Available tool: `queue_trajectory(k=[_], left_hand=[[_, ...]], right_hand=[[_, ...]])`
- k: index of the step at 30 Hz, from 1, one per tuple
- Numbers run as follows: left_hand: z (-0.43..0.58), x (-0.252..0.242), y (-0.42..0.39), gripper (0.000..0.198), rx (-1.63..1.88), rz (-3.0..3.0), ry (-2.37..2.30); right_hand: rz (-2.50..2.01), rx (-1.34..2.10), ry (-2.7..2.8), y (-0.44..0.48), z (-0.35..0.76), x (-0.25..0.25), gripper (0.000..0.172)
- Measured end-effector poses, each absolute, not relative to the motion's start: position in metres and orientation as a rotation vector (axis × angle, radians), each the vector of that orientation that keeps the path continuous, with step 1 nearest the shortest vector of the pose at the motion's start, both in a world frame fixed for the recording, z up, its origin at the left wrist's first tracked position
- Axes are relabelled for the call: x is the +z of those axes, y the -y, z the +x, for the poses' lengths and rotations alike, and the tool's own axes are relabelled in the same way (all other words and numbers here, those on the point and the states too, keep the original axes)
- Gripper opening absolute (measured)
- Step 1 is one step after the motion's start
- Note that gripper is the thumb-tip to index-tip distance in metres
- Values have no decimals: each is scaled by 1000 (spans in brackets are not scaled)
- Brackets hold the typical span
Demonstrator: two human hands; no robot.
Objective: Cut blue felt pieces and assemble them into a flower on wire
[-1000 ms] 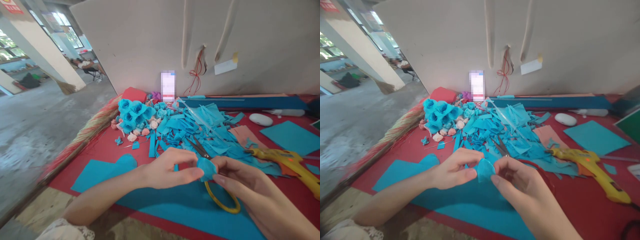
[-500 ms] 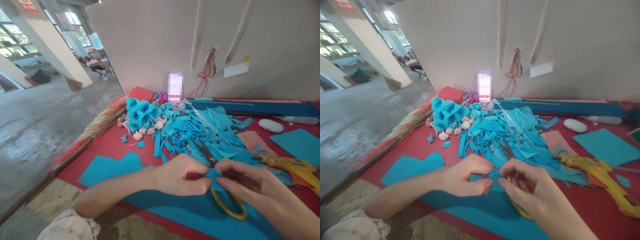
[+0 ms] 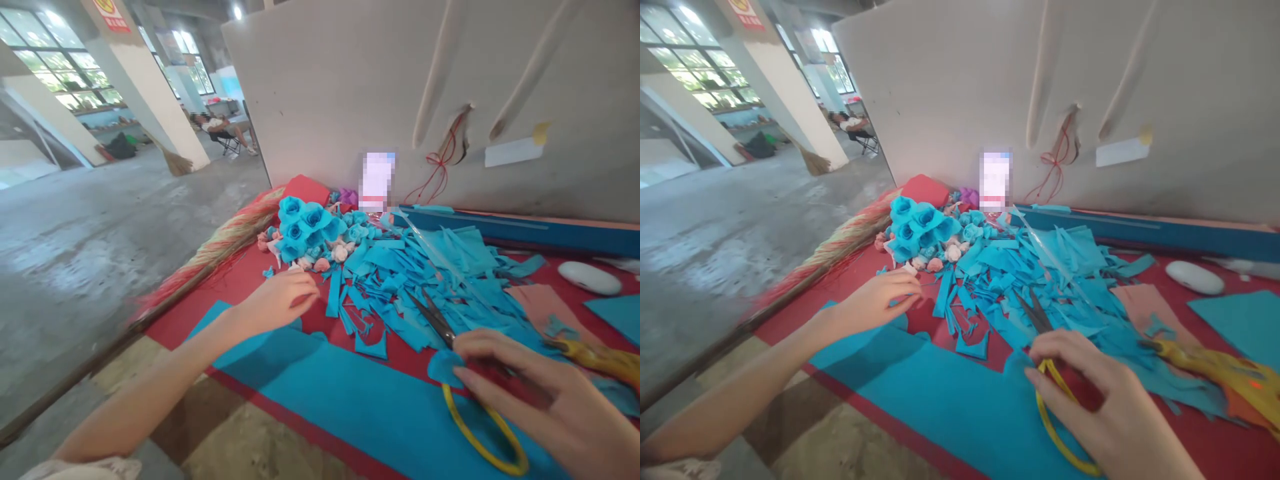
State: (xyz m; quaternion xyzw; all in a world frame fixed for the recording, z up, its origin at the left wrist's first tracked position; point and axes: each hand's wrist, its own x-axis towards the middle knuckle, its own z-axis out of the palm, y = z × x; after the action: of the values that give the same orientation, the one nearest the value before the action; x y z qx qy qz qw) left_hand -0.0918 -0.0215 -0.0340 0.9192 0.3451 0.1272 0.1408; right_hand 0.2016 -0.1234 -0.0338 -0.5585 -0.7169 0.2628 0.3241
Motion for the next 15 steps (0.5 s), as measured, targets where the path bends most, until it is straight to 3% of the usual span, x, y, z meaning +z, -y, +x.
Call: queue_trajectory(k=[6, 11, 15], left_hand=[[-134, -73, 24, 30, 415, 2656, -1238], [-139, -79, 25, 30, 390, 2667, -1237], [-140, -81, 25, 30, 384, 2652, -1209]], right_hand=[[-1347, 680, 2302, 126, 151, -59, 11], [-1426, 815, 2282, 120, 130, -69, 18], [-1429, 810, 2277, 110, 135, -78, 14]])
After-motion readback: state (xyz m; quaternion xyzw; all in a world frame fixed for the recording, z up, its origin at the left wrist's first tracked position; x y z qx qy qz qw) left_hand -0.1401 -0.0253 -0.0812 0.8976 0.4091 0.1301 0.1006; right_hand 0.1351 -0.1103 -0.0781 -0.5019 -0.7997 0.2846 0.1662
